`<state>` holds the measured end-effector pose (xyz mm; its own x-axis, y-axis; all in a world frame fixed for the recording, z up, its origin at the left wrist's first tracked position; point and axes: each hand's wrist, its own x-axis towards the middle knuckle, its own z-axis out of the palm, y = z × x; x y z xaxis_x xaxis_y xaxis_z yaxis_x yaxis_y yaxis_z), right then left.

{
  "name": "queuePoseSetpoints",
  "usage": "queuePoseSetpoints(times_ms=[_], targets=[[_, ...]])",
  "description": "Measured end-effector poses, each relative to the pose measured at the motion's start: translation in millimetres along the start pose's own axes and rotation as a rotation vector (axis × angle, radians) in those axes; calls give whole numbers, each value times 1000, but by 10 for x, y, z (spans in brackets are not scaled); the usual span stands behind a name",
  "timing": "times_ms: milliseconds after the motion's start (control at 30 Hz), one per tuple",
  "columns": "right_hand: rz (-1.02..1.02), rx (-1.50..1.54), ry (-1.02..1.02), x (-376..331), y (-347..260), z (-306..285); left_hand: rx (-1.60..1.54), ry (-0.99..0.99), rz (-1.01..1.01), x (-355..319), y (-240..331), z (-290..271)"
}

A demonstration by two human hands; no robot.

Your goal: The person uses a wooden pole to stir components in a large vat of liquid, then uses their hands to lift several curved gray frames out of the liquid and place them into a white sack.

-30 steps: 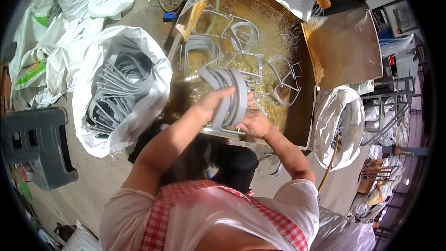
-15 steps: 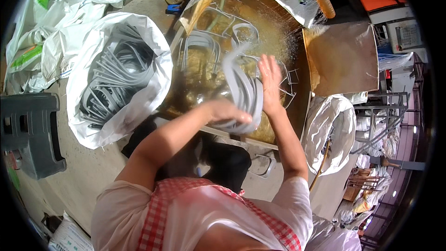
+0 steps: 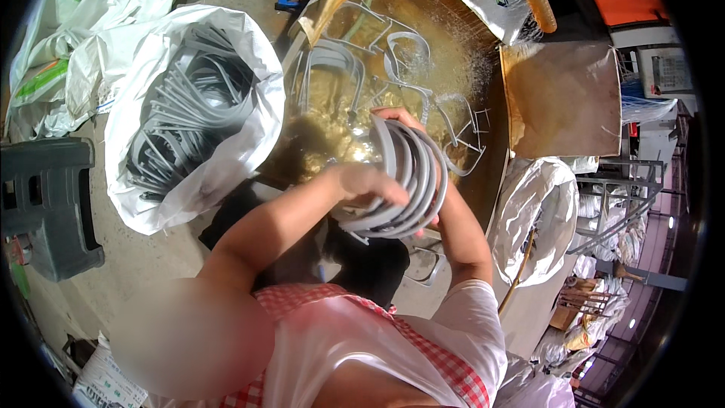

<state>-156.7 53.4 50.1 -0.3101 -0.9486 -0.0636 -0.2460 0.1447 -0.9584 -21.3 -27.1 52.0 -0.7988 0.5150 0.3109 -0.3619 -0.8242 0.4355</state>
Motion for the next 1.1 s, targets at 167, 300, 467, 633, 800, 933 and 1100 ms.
queuePoseSetpoints(times_ms=[167, 300, 467, 633, 800, 933, 1100], targets=[[79, 167, 237, -125, 176, -154, 11, 526, 92, -92, 33, -290], [-173, -567, 465, -229, 987, -699, 724, 1006, 307, -116, 229, -460], [22, -4, 975, -84, 872, -687, 1366, 1070, 461, -13, 63, -305], [127, 115, 760, -211, 301, -522, 1163, 1312, 430, -73, 186, -369], [207, 396, 232, -489, 76, -724, 593, 1295, 577, -27, 67, -511], [226, 823, 84, -686, 57, -666, 375, 1309, 421, -63, 143, -550], [209, 1209, 123, -837, 243, -90, 332, 1201, 568, -29, 213, -607]])
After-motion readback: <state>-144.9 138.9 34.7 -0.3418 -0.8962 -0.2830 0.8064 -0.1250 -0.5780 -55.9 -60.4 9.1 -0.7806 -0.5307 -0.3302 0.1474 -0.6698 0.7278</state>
